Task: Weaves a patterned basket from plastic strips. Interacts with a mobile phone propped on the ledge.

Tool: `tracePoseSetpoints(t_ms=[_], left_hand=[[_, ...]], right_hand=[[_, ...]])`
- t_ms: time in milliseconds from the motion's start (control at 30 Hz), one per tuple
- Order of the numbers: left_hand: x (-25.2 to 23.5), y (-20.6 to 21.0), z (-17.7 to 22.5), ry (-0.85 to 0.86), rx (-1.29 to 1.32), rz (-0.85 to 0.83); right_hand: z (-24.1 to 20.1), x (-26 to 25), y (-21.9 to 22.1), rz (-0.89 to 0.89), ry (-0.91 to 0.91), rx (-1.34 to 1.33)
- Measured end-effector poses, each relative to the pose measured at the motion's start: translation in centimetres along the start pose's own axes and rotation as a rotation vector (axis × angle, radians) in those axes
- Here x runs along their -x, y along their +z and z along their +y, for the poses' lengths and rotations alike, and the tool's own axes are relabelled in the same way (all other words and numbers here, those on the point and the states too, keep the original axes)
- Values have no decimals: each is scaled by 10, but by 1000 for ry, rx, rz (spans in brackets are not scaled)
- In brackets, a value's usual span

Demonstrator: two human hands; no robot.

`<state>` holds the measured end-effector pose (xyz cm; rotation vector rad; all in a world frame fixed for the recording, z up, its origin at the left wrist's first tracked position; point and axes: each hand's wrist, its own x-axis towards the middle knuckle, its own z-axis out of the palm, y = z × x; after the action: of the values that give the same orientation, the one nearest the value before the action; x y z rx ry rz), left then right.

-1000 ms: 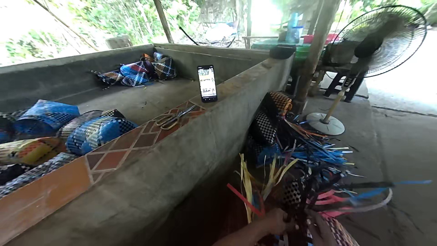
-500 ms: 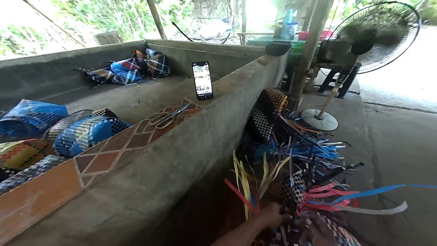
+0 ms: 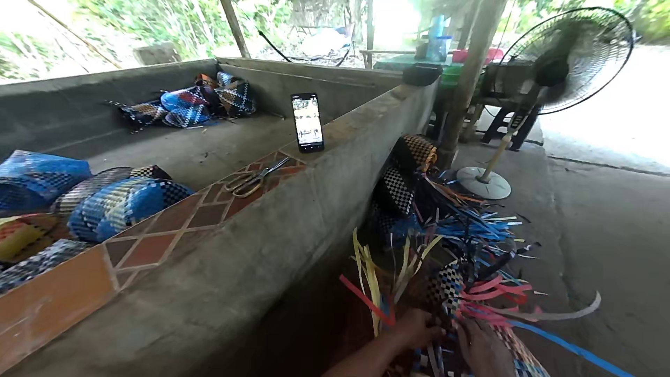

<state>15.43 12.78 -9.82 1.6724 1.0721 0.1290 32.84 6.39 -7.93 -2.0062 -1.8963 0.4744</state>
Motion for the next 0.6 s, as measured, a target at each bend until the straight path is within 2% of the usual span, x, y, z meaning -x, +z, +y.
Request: tracePoseSetpoints(t_ms=[133,233,300,433,533,600], left_hand=[[2,3,6,50,-49,-28],[3,4,6,59,-36,-42],[3,3,3,11,24,-31],[3,1,-1,-88,125,9],[16,3,-4,112,49,136],[27,4,-8,273,-106,306]], right_hand=[[4,-11,-6,-75,173,33],[14,-19,-5,-53,160,-68],[19,-18,2,39,34,-126],[13,-5,16,143,-367,-182],[11,-4,22,141,-494,-331],[10,-7,22,122,-497,-366]])
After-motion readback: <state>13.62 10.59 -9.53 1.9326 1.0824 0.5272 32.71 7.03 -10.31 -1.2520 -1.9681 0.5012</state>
